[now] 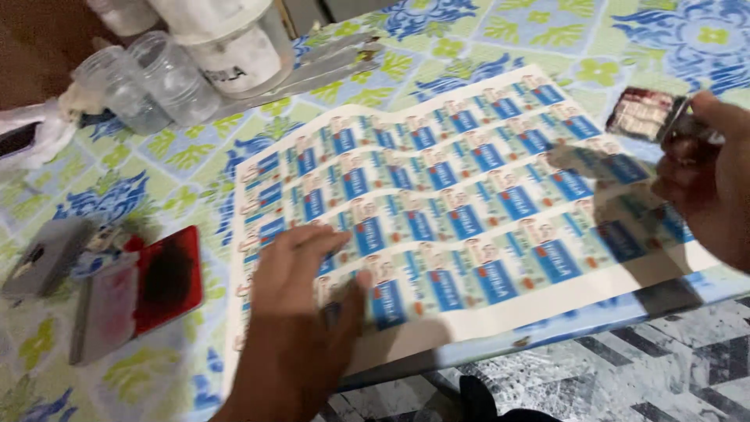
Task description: Use a rubber stamp and an ink pad to apply dates or batch marks to a sheet of food product labels.
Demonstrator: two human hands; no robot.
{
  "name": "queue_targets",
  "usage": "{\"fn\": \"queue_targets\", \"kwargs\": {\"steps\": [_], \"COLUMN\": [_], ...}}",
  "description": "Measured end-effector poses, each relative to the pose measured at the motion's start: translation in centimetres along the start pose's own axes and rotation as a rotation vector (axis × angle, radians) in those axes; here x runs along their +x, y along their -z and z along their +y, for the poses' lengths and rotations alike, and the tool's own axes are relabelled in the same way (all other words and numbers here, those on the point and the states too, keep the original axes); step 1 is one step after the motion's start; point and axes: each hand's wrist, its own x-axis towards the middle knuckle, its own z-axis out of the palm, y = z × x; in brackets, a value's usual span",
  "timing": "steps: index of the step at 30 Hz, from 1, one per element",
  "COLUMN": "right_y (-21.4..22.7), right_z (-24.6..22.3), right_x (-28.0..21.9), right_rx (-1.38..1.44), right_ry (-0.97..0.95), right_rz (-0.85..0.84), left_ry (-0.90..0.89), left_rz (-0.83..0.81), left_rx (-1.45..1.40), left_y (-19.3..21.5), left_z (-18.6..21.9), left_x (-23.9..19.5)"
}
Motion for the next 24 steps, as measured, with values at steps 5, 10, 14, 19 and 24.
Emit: {"fn": "queue_targets", "kwargs": {"steps": [5,10,14,19,24], "right_y": [-3.1,-6.5,-7.0,-6.7,-9.7], "right_z": [-3.3,-5.8,-4.9,-1.1,-1.2], "right_x": [-6.5,-12.6,-12.8,-9.7,-1.4], "right_rx": [-0.09,-0.326,-0.108,-0.069,0.056], "right_ry": [-0.058,-0.063,-0.155,0.171,0.336], "right_rz": [0.202,0.229,0.286,0.119,-0.201], "left_ry": [-0.139,-0.209,-0.349,-0.397,-0.292], "left_rz": [-0.209,-0.364,-0.396,-0.488,-0.596], "left_rx": [-0.014,0.034,-0.072,-0.08,0.286], "left_y": [-4.1,-5.9,-5.9,-6.4,-11.3], "left_z": [4.8,5.6,6.3,5.8,4.8], "left_x": [3.8,4.0,3.9,4.1,6.7]}}
